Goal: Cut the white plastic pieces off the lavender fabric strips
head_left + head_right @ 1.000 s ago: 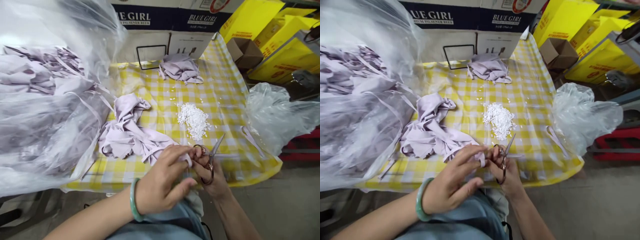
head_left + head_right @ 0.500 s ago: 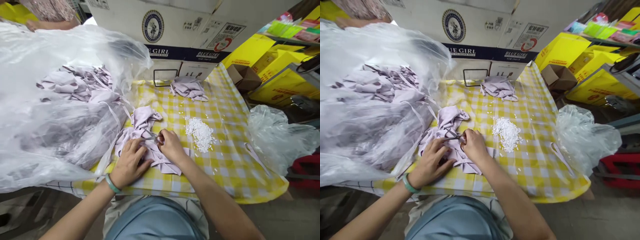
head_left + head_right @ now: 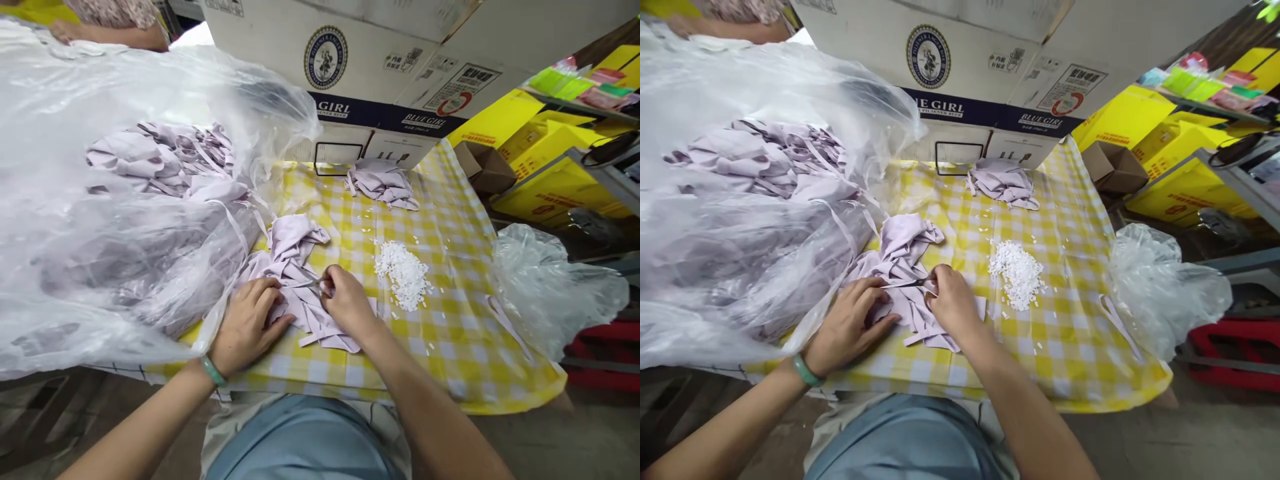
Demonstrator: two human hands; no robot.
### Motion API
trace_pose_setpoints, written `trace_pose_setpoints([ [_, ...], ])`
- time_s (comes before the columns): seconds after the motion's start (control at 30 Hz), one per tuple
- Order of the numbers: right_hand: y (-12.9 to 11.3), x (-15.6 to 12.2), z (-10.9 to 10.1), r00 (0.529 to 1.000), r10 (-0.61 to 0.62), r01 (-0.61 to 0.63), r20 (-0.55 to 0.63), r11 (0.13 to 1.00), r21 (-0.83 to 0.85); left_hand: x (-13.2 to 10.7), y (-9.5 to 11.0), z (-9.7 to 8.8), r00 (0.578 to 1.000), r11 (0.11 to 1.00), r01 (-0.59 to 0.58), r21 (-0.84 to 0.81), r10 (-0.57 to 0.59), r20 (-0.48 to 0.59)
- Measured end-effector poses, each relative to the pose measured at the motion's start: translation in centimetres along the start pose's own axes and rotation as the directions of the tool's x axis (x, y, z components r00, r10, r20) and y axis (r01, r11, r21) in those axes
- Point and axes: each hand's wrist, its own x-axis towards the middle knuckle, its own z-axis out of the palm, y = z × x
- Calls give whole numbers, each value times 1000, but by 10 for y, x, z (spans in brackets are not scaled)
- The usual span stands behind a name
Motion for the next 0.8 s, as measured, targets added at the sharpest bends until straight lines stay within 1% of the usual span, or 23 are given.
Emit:
trace_pose_setpoints([
  [0.07,1,-17,-23,998,63,-59,-22,989,132,-3,-8,0,999,999,33,16,-33,11],
  [0.1,1,-27,-39,994,102,-88,-46,965,248,-3,-12,-1,999,999,43,23,-43,15],
  [0.13,1,-36,-54,988,135,-94,-82,922,375,-4,-16,-1,999,998,50,28,-50,16],
  [0.17,1,-44,-66,980,163,-92,-115,881,464,-3,-18,-2,998,998,54,27,-55,15],
  [0.2,1,-48,-74,972,176,-74,-155,858,508,-1,-19,-2,998,998,55,18,-55,5],
  [0.23,1,-50,-76,967,176,-63,-184,866,496,2,-17,-2,999,999,51,2,-51,-8],
  [0.27,0,-47,-71,969,156,-58,-192,897,438,4,-14,-2,999,999,35,-18,-35,-19],
  [0.3,0,-42,-59,974,118,-46,-191,938,345,7,-10,-2,1000,999,7,-41,-7,-19],
  [0.33,0,-33,-44,985,83,-47,-148,971,234,10,-6,-2,999,998,-31,-63,31,-10],
  [0.37,0,-22,-26,994,24,-9,-103,989,145,11,-2,-2,998,994,-68,-82,69,3],
  [0.4,-1,-10,-8,995,-24,32,-99,996,79,12,2,-2,995,991,-96,-96,98,11],
  [0.43,-1,2,8,994,-41,46,-101,998,50,11,4,-2,994,989,-105,-106,106,5],
  [0.47,-2,11,20,994,-46,51,-104,998,48,10,5,-2,996,990,-93,-110,91,-21],
  [0.5,-3,17,26,993,-41,48,-111,997,57,8,5,-2,996,991,-65,-115,59,-61],
  [0.53,-5,20,27,993,-29,38,-116,997,72,6,4,-3,995,992,-34,-123,22,-102],
  [0.57,-7,19,22,993,-16,28,-121,994,104,3,3,-3,992,991,-5,-134,-12,-127],
  [0.6,-9,15,13,992,-3,24,-126,986,164,2,1,-2,991,990,20,-142,-39,-132],
  [0.63,-12,8,-1,991,12,20,-131,971,240,1,-1,-1,992,989,38,-142,-55,-112],
  [0.67,-15,-2,-18,990,30,23,-138,932,361,1,-3,1,995,990,52,-131,-62,-73],
  [0.7,-18,-12,-35,989,42,32,-143,875,483,3,-5,3,998,992,62,-106,-65,-23],
  [0.73,-22,-23,-52,986,56,42,-154,822,567,5,-7,6,997,995,69,-68,-68,26],
  [0.8,-28,-43,-80,975,65,95,-214,745,660,12,-14,11,993,997,80,21,-82,90],
])
